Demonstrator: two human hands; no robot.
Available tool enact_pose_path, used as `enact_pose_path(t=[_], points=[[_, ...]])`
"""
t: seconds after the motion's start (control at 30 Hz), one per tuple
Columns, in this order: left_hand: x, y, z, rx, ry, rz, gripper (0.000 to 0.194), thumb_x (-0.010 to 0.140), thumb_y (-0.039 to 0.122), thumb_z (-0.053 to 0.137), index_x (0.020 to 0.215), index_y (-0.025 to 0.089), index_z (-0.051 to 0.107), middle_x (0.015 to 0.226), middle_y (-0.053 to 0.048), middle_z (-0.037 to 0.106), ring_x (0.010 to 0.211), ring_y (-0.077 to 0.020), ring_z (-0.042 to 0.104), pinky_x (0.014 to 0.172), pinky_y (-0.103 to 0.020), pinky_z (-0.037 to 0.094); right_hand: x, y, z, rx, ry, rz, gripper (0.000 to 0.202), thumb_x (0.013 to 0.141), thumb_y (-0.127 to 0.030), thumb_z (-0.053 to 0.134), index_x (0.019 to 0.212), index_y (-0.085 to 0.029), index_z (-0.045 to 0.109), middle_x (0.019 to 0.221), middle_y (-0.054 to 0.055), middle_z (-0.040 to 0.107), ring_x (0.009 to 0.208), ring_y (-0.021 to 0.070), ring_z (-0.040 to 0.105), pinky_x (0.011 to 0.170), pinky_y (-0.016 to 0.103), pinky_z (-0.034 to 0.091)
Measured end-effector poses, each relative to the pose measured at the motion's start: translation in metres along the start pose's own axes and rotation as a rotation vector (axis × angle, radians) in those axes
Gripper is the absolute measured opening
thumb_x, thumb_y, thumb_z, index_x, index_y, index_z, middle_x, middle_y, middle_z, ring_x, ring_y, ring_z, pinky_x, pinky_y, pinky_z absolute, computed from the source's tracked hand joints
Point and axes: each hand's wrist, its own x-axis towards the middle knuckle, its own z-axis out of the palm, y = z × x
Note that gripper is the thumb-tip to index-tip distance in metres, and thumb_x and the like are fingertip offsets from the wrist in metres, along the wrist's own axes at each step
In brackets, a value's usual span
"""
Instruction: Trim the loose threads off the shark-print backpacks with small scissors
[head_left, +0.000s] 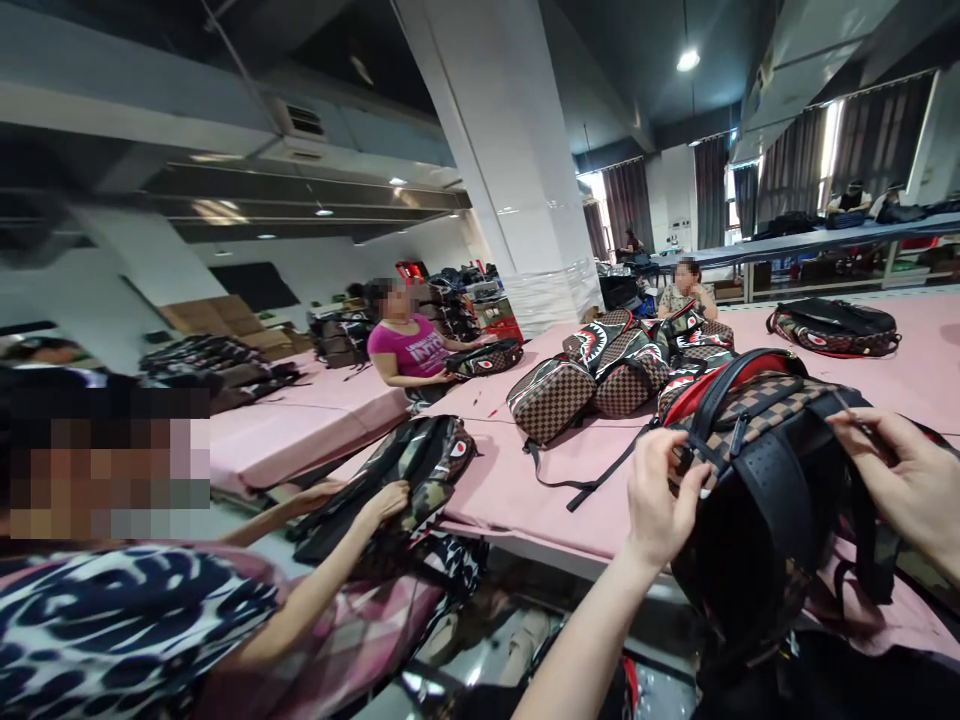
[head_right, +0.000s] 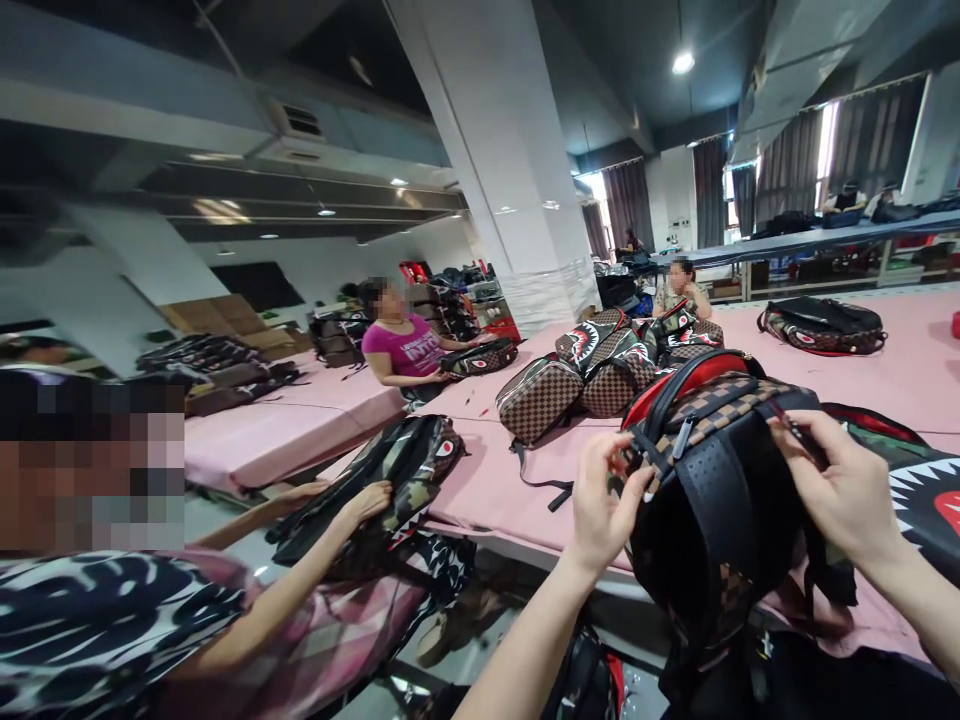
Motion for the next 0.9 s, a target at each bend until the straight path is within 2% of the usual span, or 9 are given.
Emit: enact_pose_path(t=[0.1,0.23,0.33,0.4,0.5,0.63,0.73,0.8,0.9], points=[[0.006,-0.01,-0.002,0.059,-0.023,-0.098,0.048,0.075,0.031,0.063,0.117,0.017,0.044,0.106,-0.011,0.05,0.076,-0.0133,0.048,0.07,-0.029,0.045,0.004,-0.023,0.001,0.003,-0.143,-0.104,0.031,0.085,-0.045,0.047,0.102,-0.021,0.057,0.091,0.002,0.064,0.059,0.0108,0.056,0.054,0.02,0.044],[0.005,-0.019,-0.005,-0.035,-0.075,-0.244,0.044,0.071,0.037,0.067,0.105,0.017,0.05,0.099,-0.007,0.053,0.077,-0.0128,0.049,0.069,-0.027,0.044,0.005,-0.05,0.009,0.018,-0.261,-0.214,0.037,0.086,-0.048,0.045,0.11,-0.021,0.051,0.086,0.002,0.064,0.046,0.0093,0.052,0.051,0.023,0.046],[0.003,-0.028,-0.006,-0.241,-0.074,-0.361,0.031,0.076,0.037,0.061,0.097,0.015,0.052,0.087,-0.005,0.056,0.071,-0.0114,0.052,0.065,-0.024,0.044,-0.003,-0.061,0.017,-0.016,-0.289,-0.355,0.038,0.085,-0.046,0.048,0.113,-0.021,0.051,0.095,0.003,0.064,0.067,0.0145,0.062,0.064,0.026,0.05],[0.006,-0.036,-0.008,-0.318,-0.022,-0.401,0.024,0.081,0.035,0.054,0.092,0.014,0.054,0.079,-0.004,0.057,0.069,-0.0114,0.053,0.063,-0.023,0.043,-0.01,-0.063,0.022,-0.042,-0.293,-0.448,0.035,0.086,-0.041,0.049,0.115,-0.021,0.051,0.105,0.004,0.063,0.088,0.0171,0.062,0.075,0.026,0.049],[0.018,-0.045,-0.012,-0.274,-0.017,-0.339,0.018,0.081,0.029,0.054,0.09,0.015,0.06,0.082,-0.004,0.058,0.076,-0.013,0.054,0.067,-0.024,0.043,-0.018,-0.062,0.024,-0.059,-0.289,-0.489,0.032,0.087,-0.035,0.047,0.116,-0.02,0.05,0.108,0.004,0.062,0.094,0.0167,0.061,0.079,0.026,0.048],[0.041,-0.048,-0.018,-0.193,-0.225,-0.209,0.02,0.078,0.021,0.057,0.095,0.02,0.066,0.091,-0.005,0.06,0.086,-0.0147,0.054,0.076,-0.026,0.042,-0.022,-0.059,0.02,-0.082,-0.29,-0.475,0.032,0.085,-0.03,0.046,0.115,-0.019,0.051,0.106,0.004,0.063,0.088,0.0157,0.063,0.073,0.025,0.049],[0.054,-0.047,-0.02,-0.135,-0.393,-0.173,0.021,0.078,0.021,0.057,0.096,0.023,0.068,0.092,-0.005,0.06,0.089,-0.0156,0.053,0.08,-0.026,0.042,-0.023,-0.058,0.018,-0.108,-0.312,-0.473,0.034,0.083,-0.025,0.045,0.116,-0.018,0.05,0.106,0.004,0.063,0.088,0.0157,0.063,0.072,0.025,0.05],[0.06,-0.047,-0.02,-0.166,-0.473,-0.177,0.02,0.078,0.022,0.057,0.094,0.022,0.069,0.092,-0.005,0.061,0.089,-0.0158,0.054,0.08,-0.026,0.043,-0.023,-0.058,0.017,-0.115,-0.316,-0.478,0.035,0.082,-0.022,0.044,0.116,-0.018,0.049,0.107,0.004,0.063,0.089,0.0152,0.063,0.073,0.024,0.05],[0.065,-0.048,-0.017,-0.286,-0.514,-0.262,0.019,0.077,0.024,0.058,0.09,0.018,0.069,0.09,-0.005,0.063,0.085,-0.0154,0.056,0.076,-0.025,0.043,-0.023,-0.058,0.016,-0.114,-0.3,-0.502,0.035,0.082,-0.022,0.045,0.116,-0.017,0.049,0.107,0.003,0.063,0.09,0.0145,0.062,0.076,0.024,0.049]])
